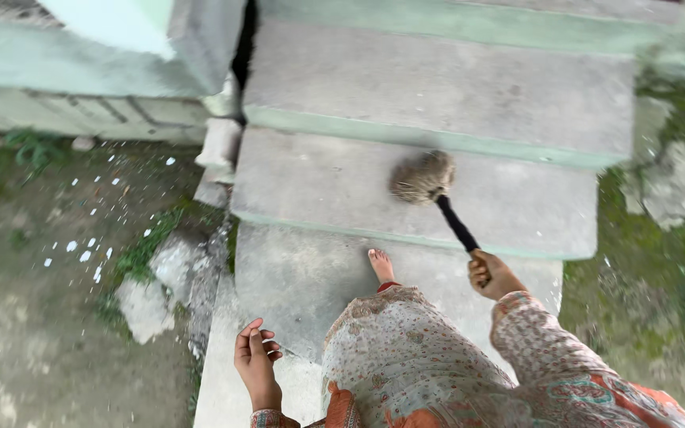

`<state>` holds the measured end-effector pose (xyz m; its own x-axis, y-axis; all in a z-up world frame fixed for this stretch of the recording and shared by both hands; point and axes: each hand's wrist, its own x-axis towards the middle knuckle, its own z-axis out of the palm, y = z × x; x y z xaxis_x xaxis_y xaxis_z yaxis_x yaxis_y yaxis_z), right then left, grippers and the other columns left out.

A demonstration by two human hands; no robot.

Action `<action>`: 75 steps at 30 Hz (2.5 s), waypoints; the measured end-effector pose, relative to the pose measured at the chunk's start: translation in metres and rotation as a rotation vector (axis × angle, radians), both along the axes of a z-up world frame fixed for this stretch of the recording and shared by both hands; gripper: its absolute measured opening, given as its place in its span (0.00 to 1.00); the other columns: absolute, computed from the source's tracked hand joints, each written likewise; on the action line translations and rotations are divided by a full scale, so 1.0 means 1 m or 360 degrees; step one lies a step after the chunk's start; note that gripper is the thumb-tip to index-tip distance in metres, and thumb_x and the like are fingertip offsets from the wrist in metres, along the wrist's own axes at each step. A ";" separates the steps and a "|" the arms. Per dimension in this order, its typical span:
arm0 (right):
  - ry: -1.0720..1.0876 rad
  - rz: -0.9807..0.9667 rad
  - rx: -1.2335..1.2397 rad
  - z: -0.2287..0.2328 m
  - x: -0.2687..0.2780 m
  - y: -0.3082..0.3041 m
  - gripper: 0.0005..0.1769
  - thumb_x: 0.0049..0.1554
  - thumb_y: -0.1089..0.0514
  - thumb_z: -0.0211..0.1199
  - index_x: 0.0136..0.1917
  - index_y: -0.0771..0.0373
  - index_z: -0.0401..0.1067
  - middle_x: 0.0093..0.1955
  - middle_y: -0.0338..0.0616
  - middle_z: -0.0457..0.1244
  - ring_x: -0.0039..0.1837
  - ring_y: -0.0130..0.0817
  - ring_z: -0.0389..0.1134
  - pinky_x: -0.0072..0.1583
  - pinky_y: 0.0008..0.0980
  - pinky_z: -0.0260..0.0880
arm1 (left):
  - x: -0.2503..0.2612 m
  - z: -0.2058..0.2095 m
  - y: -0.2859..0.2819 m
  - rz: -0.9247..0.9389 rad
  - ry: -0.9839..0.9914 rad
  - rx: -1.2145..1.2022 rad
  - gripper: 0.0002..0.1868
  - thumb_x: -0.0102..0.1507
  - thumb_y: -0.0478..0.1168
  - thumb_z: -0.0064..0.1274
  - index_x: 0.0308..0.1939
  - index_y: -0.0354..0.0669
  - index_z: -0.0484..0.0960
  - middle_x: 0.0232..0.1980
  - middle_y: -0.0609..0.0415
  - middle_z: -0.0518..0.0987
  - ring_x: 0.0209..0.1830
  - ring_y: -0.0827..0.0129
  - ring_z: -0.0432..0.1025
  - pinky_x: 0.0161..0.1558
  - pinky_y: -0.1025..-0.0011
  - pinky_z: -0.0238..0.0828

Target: The person sweeps the concrete steps of a house using a handheld brush, moving dirt and debris from the upper steps down to the bottom landing.

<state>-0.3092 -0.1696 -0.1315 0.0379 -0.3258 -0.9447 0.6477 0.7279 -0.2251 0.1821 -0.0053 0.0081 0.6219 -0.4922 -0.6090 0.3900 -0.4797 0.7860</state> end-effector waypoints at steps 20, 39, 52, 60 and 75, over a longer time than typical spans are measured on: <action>0.0156 0.0678 -0.0298 0.114 0.051 0.058 0.33 0.59 0.61 0.58 0.76 0.52 0.57 0.28 0.35 0.59 0.22 0.17 0.50 0.22 0.18 0.49 | -0.167 0.016 -0.068 -0.0723 -0.0005 -0.0093 0.12 0.70 0.38 0.39 0.51 0.42 0.78 0.33 0.57 0.75 0.25 0.78 0.66 0.25 0.76 0.64; 0.0518 -0.0522 -0.0127 0.029 -0.389 0.148 0.06 0.61 0.61 0.53 0.46 0.58 0.56 0.26 0.30 0.53 0.23 0.19 0.49 0.23 0.22 0.48 | -0.363 0.019 -0.038 -0.0784 0.0029 -0.0152 0.12 0.69 0.37 0.39 0.51 0.41 0.78 0.34 0.56 0.75 0.25 0.78 0.65 0.25 0.76 0.65; -0.0049 0.0315 -0.0429 0.076 -0.246 0.058 0.28 0.61 0.61 0.53 0.74 0.57 0.59 0.25 0.33 0.56 0.20 0.18 0.47 0.20 0.19 0.47 | -0.408 0.045 -0.069 -0.0862 -0.0166 -0.0033 0.12 0.70 0.38 0.39 0.52 0.41 0.77 0.34 0.56 0.75 0.25 0.77 0.66 0.25 0.75 0.65; -0.0298 -0.0505 -0.0161 -0.026 -0.377 0.044 0.09 0.61 0.58 0.55 0.51 0.67 0.65 0.24 0.28 0.54 0.20 0.15 0.48 0.20 0.15 0.47 | -0.421 0.049 -0.088 -0.0896 -0.0233 0.0041 0.13 0.70 0.38 0.38 0.52 0.40 0.77 0.34 0.55 0.75 0.25 0.76 0.66 0.25 0.75 0.65; 0.1308 -0.0423 0.0138 -0.021 -0.443 0.061 0.26 0.57 0.64 0.56 0.65 0.56 0.49 0.38 0.43 0.59 0.30 0.30 0.60 0.30 0.32 0.60 | -0.405 0.029 -0.065 -0.0785 -0.0133 0.0010 0.12 0.70 0.39 0.40 0.50 0.41 0.78 0.33 0.56 0.75 0.25 0.76 0.66 0.24 0.75 0.65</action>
